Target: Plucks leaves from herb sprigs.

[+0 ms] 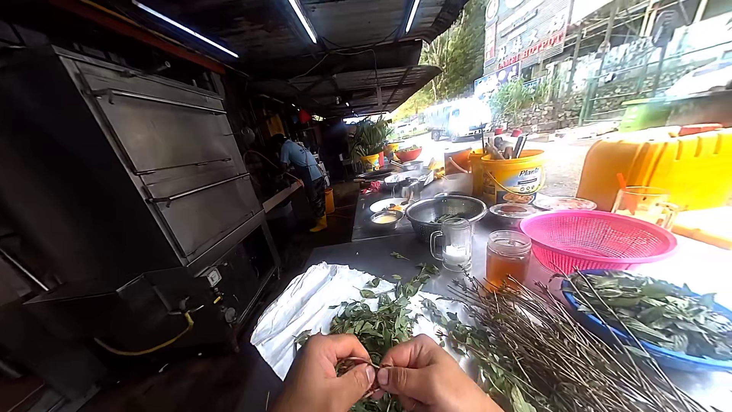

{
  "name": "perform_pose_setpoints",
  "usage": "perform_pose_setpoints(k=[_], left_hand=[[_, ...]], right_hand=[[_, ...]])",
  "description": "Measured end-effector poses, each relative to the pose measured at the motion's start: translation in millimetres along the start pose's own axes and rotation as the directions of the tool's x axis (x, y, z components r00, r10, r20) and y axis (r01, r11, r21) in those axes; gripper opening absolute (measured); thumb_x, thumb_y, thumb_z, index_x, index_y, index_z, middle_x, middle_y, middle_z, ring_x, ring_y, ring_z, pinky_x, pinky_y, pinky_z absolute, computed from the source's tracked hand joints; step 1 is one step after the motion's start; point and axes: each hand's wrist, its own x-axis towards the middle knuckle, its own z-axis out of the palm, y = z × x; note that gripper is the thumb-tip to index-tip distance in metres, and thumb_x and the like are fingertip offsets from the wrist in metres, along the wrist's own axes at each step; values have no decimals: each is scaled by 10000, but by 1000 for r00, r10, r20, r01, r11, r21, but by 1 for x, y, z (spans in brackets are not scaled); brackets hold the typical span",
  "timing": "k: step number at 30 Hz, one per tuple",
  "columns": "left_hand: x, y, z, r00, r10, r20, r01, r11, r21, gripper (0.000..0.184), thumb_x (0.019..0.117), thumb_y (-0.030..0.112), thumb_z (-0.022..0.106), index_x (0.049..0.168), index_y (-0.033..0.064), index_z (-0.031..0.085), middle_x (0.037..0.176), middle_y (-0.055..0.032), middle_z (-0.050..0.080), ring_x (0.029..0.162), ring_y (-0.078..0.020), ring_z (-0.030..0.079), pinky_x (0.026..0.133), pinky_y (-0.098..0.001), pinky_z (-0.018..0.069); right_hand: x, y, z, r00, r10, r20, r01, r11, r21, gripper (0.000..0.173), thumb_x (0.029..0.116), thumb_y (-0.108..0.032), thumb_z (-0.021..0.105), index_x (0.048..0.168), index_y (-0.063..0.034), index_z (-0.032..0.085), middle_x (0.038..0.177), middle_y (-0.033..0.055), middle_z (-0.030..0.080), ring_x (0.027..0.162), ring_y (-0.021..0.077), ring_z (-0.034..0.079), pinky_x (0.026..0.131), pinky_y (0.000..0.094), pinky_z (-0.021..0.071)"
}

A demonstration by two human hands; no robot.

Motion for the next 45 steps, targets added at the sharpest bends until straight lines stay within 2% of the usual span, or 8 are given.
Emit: perform_pose_setpoints(k=[6, 9, 12, 17, 27, 32, 40, 45], left_hand=[[1, -15, 6, 901, 164, -403, 82, 845, 528, 112, 832, 165, 610, 735, 141, 659, 600, 76, 558, 512, -17, 504, 464, -242, 430], [0, -15, -17, 878, 54, -475, 98, 952, 291, 95, 854, 143, 644, 780, 148, 704, 663, 82, 614, 551, -13, 539, 494, -208, 450], [-5, -13, -35, 856, -124, -501, 116, 992, -47, 162, 903, 98, 602, 783, 113, 710, 563, 68, 523, 445, -39, 430, 426, -212, 368], [-10, -11, -48, 831, -245, -500, 150, 963, -224, 210, 966, 104, 543, 808, 104, 681, 530, 72, 439, 427, -44, 396, 417, -207, 363], [1, -11, -50, 765, -82, -639, -3, 992, -130, 113, 892, 79, 661, 803, 73, 732, 611, 8, 579, 438, -53, 426, 406, -195, 356], [18, -17, -52, 772, -84, -630, 12, 993, -117, 125, 889, 51, 668, 781, 63, 731, 585, -14, 553, 430, -67, 402, 403, -205, 335], [103, -67, -74, 804, -304, -511, 506, 802, 318, 135, 962, 145, 710, 857, 65, 739, 790, -94, 680, 752, -231, 638, 711, -480, 522], [146, -96, -58, 782, -611, -123, 511, 516, 688, 459, 966, 305, 686, 1351, 57, 648, 1318, -202, 650, 1248, -352, 612, 1070, -573, 466]], right_hand=[[-2, -3, -3, 998, -63, -6, 63, 997, 42, 232, 975, -143, 608, 795, -119, 752, 594, -88, 579, 453, -49, 361, 426, 161, 272], [-3, -7, -8, 943, -120, -309, 169, 976, 138, 263, 980, -175, 573, 779, -104, 727, 524, -84, 481, 432, -21, 358, 413, 174, 279], [-1, -12, -17, 729, -68, -681, 226, 963, 146, 373, 1044, -197, 498, 791, -45, 726, 504, -54, 397, 419, 24, 302, 405, 197, 251], [1, -10, -35, 468, -188, -864, 204, 974, -102, 430, 1077, -264, 478, 822, -58, 756, 523, -17, 440, 440, 86, 351, 437, 247, 292], [-5, -12, -45, 191, -442, -877, -148, 870, -470, 298, 951, -429, 628, 789, -207, 746, 572, -82, 550, 489, 81, 485, 501, 364, 398], [-21, -17, -71, 115, -522, -845, -478, 717, -508, 392, 886, -368, 747, 1139, -69, 765, 1003, 175, 627, 942, 360, 614, 768, 594, 473], [-13, -9, -70, -9, -712, -702, -637, 545, -545, 635, 701, -279, 809, 1296, -104, 672, 1371, 299, 518, 1247, 588, 459, 850, 762, 380], [-9, -3, -68, 14, -791, -612, -580, 492, -649, 509, 724, -357, 722, 1165, -103, 731, 1344, 267, 554, 1201, 566, 485, 838, 735, 376]])
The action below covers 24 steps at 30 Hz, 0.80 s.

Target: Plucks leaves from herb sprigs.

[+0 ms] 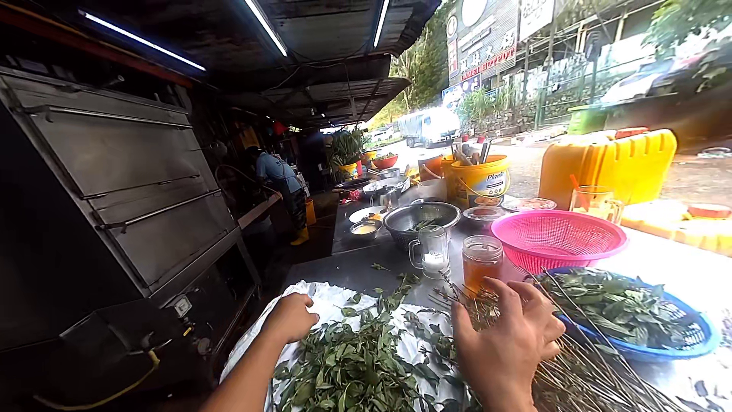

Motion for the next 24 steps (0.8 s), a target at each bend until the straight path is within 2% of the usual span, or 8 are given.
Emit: perform_pose_setpoints(k=[5, 9, 11, 14, 18, 20, 22, 24], left_hand=[[31, 59, 27, 992, 128, -24, -128, 991, -28, 295, 988, 217, 605, 1225, 80, 714, 1202, -147, 706, 1157, -301, 662, 1016, -545, 510], [38, 95, 64, 989, 104, 106, -132, 941, 312, 360, 913, 181, 622, 1256, 99, 689, 1413, -134, 595, 1424, -362, 436, 1056, -667, 413], [39, 100, 73, 991, 83, 103, -114, 931, 347, 331, 910, 196, 624, 1210, 79, 700, 1436, -125, 568, 1439, -354, 413, 1058, -658, 413], [36, 94, 58, 987, 132, 89, -143, 980, 135, 250, 915, 180, 623, 1099, 40, 720, 1206, -197, 679, 1183, -375, 627, 950, -639, 499], [-16, 68, 14, 973, 187, -133, -210, 960, -188, 170, 957, 162, 655, 1040, 31, 725, 1000, -146, 700, 964, -285, 673, 891, -508, 542], [-53, 47, 12, 915, 193, -355, -307, 903, -301, 104, 927, 139, 687, 955, 46, 725, 879, -86, 689, 815, -211, 664, 776, -440, 560], [-93, 30, 24, 811, 177, -558, -436, 818, -374, 78, 869, 139, 700, 902, 73, 724, 787, -19, 678, 693, -127, 647, 648, -349, 562], [-137, 23, 38, 788, 137, -601, -500, 711, -494, 88, 864, 94, 710, 931, 39, 725, 789, -17, 694, 675, -95, 655, 626, -298, 573]], right_hand=[[-7, 0, 4, 997, -78, -20, 78, 997, 3, 415, 751, -388, 683, 1078, -144, 759, 1319, 233, 583, 1156, 507, 516, 829, 668, 387], [-11, -5, 2, 988, -156, 8, 156, 988, -2, 336, 764, -374, 692, 1026, -178, 769, 1305, 215, 599, 1132, 439, 535, 830, 590, 392], [-13, -7, 1, 983, -185, 18, 185, 983, 2, 314, 762, -373, 699, 1001, -184, 772, 1283, 197, 612, 1116, 405, 541, 829, 562, 393], [-16, -8, 2, 976, -210, 51, 206, 976, 64, 276, 782, -368, 693, 964, -177, 774, 1224, 169, 640, 1086, 373, 564, 831, 541, 420], [-25, -8, 7, 954, -233, 191, 171, 941, 292, 166, 792, -304, 709, 852, -157, 759, 969, 38, 709, 930, 261, 647, 763, 470, 520], [-33, -16, 5, 893, -185, 410, -2, 910, 415, 135, 818, -274, 731, 837, -144, 759, 848, -10, 711, 818, 170, 663, 711, 406, 550], [-37, -25, 1, 739, -158, 655, -249, 839, 483, 160, 866, -286, 733, 873, -129, 760, 787, -29, 692, 697, 110, 628, 637, 362, 529], [-40, -34, -2, 561, -213, 800, -455, 728, 513, 242, 929, -289, 701, 1059, -98, 774, 867, -25, 742, 746, 88, 684, 691, 330, 581]])
